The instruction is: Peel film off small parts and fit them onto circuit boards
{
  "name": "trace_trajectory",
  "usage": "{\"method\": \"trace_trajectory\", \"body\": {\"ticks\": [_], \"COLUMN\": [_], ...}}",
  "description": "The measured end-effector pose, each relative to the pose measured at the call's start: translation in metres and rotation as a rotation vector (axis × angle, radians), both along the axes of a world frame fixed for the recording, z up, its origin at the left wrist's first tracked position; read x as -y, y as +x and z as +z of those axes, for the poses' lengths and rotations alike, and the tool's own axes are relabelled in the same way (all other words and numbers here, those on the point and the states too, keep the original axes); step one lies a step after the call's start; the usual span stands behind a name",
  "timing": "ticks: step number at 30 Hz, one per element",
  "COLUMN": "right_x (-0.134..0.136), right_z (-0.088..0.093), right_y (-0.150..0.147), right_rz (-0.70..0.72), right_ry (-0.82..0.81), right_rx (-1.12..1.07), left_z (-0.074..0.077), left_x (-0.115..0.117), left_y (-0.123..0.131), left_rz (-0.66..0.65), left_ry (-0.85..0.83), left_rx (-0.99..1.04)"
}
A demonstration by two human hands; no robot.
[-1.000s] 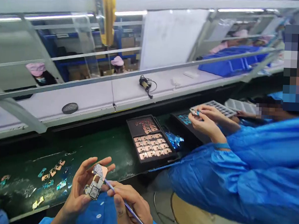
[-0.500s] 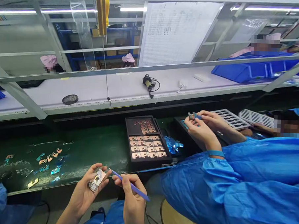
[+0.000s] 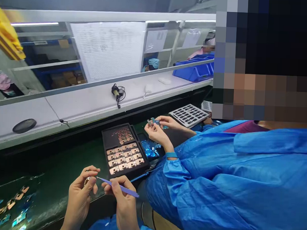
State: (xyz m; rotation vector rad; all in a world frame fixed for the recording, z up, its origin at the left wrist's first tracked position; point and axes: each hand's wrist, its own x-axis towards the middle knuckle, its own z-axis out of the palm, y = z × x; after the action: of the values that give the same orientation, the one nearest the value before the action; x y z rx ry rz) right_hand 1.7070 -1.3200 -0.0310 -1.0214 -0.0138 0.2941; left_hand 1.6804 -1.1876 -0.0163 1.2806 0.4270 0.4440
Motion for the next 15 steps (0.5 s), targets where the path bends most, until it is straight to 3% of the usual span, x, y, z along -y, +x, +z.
{"method": "trace_trajectory", "body": {"ticks": [6,15], "right_x": [0.008,0.019], "right_z": [0.002,-0.008], "right_y": [0.004,0.018], "right_rz": [-0.142,-0.256], "right_ry": [-0.148,-0.111], "right_rx": [0.120,0.133], "left_z": [-0.004,-0.004], "left_x": [0.012,0.034], "left_y": [0.021,0.045], "left_rz": [-0.074,-0.054], "left_ry": [-0.114,-0.211], "left_rx": [-0.096,-0.173]}}
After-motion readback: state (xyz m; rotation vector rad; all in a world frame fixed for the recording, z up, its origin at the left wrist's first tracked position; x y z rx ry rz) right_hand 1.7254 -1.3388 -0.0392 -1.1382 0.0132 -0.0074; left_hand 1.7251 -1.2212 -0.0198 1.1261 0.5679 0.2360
